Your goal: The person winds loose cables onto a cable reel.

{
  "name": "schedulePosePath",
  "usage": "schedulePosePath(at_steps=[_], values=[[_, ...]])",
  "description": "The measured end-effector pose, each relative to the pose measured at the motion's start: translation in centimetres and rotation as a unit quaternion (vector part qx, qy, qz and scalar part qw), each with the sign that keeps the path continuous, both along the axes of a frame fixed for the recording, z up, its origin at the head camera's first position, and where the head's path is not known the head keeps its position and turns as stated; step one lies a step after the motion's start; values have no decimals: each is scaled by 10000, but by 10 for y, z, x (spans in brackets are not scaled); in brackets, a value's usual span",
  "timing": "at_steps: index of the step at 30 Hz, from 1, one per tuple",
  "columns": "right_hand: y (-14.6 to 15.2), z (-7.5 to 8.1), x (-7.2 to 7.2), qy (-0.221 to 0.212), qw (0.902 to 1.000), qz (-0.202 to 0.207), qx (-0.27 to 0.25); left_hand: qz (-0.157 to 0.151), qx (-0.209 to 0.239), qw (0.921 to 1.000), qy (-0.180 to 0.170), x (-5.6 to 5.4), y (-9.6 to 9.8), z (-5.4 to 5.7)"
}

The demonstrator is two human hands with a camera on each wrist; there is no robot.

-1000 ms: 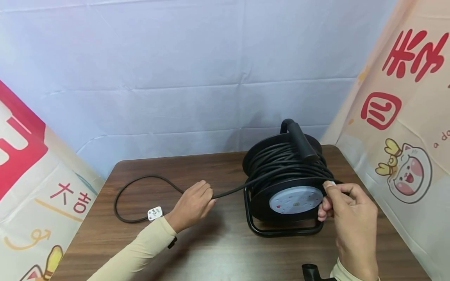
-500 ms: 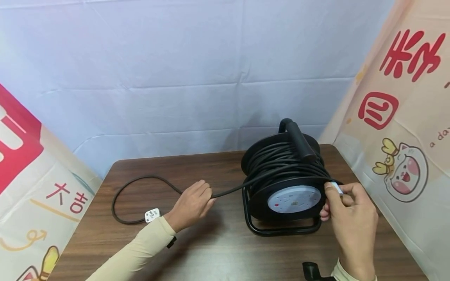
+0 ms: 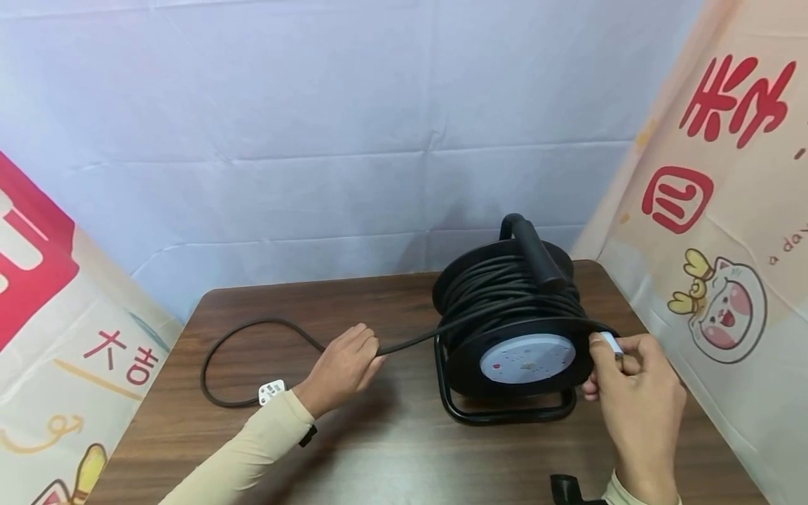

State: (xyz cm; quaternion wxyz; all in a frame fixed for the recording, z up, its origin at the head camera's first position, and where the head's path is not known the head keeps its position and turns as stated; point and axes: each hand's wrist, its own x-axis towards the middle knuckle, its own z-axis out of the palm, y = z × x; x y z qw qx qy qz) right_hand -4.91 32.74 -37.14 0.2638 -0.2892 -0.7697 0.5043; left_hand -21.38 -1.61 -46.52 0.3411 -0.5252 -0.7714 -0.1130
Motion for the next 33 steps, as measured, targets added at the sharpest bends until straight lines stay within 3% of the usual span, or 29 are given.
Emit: schedulePosePath(at_steps=[7, 13, 22, 33], values=[[2, -3, 2, -76, 9998, -40, 159, 20, 6, 10000, -40, 0, 0, 0], [6, -8, 3, -226, 9996, -122, -68, -94, 40, 9999, -49, 1, 2, -1], [11, -17, 6, -393, 9991, -166, -1, -110, 170, 9997, -112, 1, 4, 3], [12, -24, 5, -256, 9995, -165, -89, -133, 213, 9996, -134, -1, 8, 2]])
